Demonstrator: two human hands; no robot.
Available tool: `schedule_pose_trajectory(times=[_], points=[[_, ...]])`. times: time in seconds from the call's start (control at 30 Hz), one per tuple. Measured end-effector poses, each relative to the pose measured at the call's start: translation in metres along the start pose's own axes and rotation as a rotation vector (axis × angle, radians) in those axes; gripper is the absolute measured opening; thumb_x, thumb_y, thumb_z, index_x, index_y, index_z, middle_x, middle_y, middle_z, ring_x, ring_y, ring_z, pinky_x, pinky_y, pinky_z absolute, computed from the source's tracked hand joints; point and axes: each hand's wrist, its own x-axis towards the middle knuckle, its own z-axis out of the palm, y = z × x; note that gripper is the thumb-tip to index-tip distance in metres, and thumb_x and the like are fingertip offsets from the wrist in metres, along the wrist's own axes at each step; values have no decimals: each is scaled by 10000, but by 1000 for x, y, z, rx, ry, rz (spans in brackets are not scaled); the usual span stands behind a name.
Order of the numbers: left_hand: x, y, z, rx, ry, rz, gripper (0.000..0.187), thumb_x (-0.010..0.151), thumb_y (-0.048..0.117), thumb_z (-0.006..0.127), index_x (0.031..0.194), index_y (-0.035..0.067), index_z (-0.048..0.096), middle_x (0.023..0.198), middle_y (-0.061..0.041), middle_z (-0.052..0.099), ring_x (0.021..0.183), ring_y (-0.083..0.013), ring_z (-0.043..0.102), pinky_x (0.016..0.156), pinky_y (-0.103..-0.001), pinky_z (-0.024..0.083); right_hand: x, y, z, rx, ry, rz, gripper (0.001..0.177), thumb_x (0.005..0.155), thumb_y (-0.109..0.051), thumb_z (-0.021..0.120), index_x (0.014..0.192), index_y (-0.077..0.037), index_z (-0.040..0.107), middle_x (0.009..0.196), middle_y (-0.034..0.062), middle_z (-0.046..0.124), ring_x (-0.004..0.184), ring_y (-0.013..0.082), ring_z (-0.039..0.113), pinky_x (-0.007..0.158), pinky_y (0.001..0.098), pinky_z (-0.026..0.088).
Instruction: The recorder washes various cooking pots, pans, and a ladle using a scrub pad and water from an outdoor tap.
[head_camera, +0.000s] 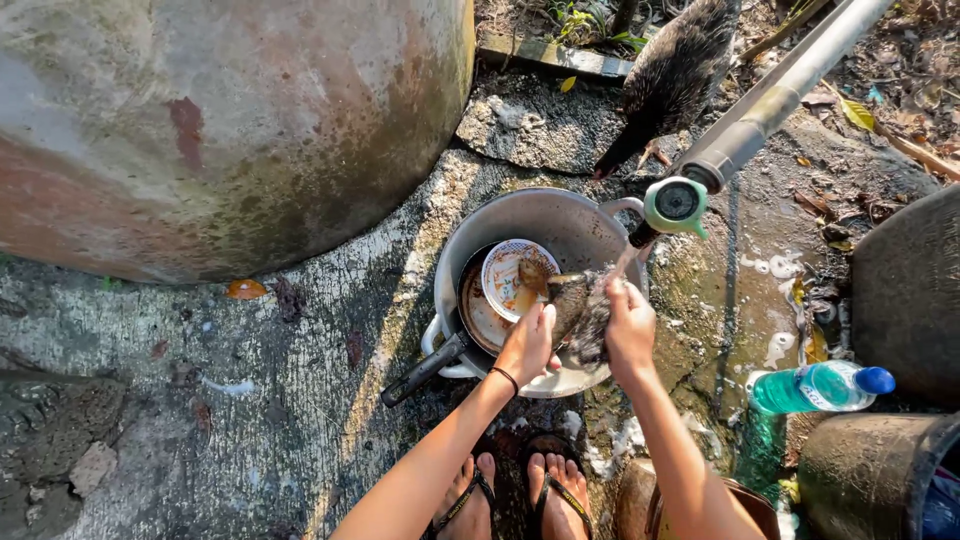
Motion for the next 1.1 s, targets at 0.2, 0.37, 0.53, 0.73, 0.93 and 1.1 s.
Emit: schedule_pose_trajectory(times=[0.2,0.37,0.53,0.73,0.93,1.1], points=[[6,-22,7,253,72,211,440,1039,398,500,1100,-26,601,812,-201,720,750,-342,739,713,-480,559,-39,-49,9,-442,191,-1051,434,993,-415,663,1057,12,703,973,190,660,879,325,662,771,438,524],[19,-47,10,286,76,240,484,1081,428,470,1037,-32,613,801,-207,698,785,-331,685,724,-473,529,6,-39,5,-526,163,-889,337,1015,-337,730,933,-12,688,992,209,684,894,357,675,787,461,537],[48,-69,16,-31,-22,151,568,1119,484,314,947,5,566,777,-72,584,617,-163,579,568,-347,494,-48,-66,13,-534,141,-1132,333,1006,-348,662,1027,-19,709,996,191,696,904,371,678,794,449,541],[1,-19,10,-305,-189,-179,472,1060,532,352,997,127,586,694,27,530,464,-80,434,394,-254,326,-2,-55,2,-531,138,-678,416,1005,-441,638,1017,-38,742,940,208,718,841,331,700,773,447,540],[2,-19,3,-478,-306,-232,571,1051,592,348,1080,101,638,662,24,584,448,-67,447,398,-226,314,8,-32,-51,-457,166,-497,484,973,-491,619,1106,-39,725,1037,219,741,943,357,722,851,454,544],[8,4,1,-404,-390,-155,665,1007,682,371,1128,103,676,654,40,560,471,-34,461,414,-201,342,-13,23,-143,-841,331,-443,542,968,-517,647,1169,-18,711,1077,258,712,1006,436,676,855,509,525]])
